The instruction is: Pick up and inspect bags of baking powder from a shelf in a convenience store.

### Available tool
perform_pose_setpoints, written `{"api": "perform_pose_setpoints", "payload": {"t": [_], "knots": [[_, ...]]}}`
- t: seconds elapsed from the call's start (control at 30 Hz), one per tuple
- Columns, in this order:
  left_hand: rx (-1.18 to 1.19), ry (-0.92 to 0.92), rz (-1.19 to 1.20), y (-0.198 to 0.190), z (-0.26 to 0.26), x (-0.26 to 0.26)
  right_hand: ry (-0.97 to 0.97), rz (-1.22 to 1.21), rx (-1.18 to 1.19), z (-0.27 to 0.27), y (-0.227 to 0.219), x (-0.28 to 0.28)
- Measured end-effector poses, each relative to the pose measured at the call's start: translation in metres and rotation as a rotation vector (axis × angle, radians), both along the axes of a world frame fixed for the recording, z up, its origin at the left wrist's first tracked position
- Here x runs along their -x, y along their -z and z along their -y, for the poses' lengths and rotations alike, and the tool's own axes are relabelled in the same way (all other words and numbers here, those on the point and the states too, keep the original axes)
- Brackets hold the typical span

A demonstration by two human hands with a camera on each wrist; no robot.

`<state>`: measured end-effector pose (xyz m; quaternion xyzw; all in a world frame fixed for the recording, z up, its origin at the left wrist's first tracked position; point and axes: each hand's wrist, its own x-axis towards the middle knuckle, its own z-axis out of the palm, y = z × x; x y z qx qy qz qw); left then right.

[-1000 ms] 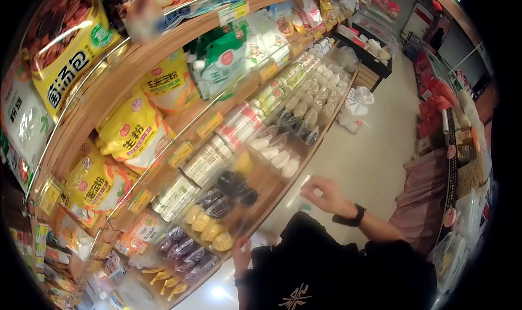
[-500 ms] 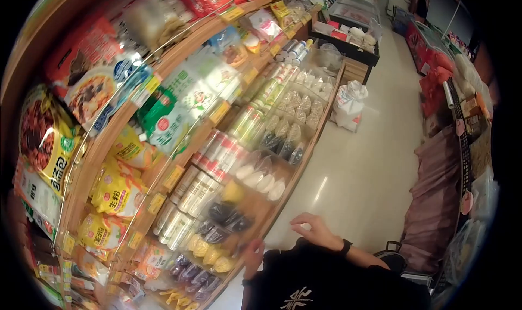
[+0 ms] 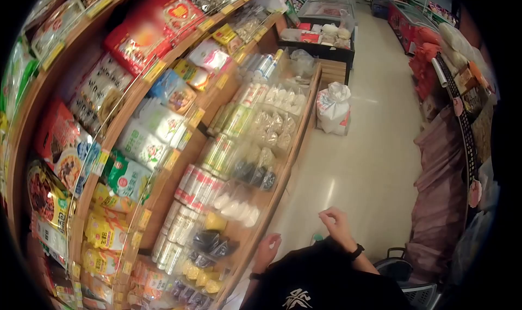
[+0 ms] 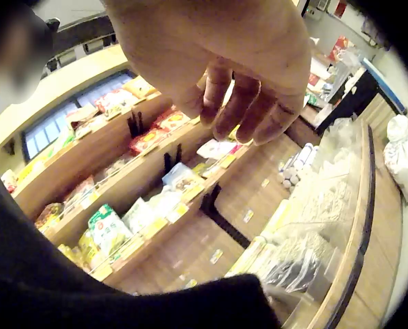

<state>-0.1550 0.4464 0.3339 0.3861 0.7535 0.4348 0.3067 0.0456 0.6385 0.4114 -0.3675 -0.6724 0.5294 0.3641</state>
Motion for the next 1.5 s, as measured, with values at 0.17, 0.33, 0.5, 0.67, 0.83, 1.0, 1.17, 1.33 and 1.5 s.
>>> {"api": "perform_pose_setpoints", "payload": {"t": [0.17,0.33,0.5,0.67,0.83,1.0,1.17,1.33,1.5], "knots": [[-0.046,0.029,0.028,0.028,-0.057,-0.019,0.084,-0.009,0.108,-0.038,0.021,-0.024],[0.014,0.08,0.139,0.024,-0.077,-0.035,0.053,0.07,0.271,-0.057,0.035,-0.028],[0.05,0.152,0.093,0.038,-0.096,-0.015,-0.061,0.075,0.194,-0.076,0.057,-0.01],[0.073,0.22,0.053,0.051,-0.161,0.023,-0.183,0.192,0.003,-0.124,0.022,0.012],[0.007,0.213,0.056,0.027,-0.26,0.055,-0.117,0.211,0.125,-0.182,0.013,0.023],[-0.221,0.073,0.084,0.039,-0.323,0.073,-0.189,0.272,0.14,-0.25,0.008,0.071],[-0.112,0.054,0.122,0.042,-0.338,0.098,-0.352,0.26,0.012,-0.299,0.009,0.138],[-0.078,-0.141,0.161,0.04,-0.327,0.125,-0.527,0.229,-0.072,-0.322,0.01,0.193],[0.091,-0.279,0.149,0.006,-0.32,0.144,-0.632,0.182,-0.061,-0.322,0.033,0.227]]}}
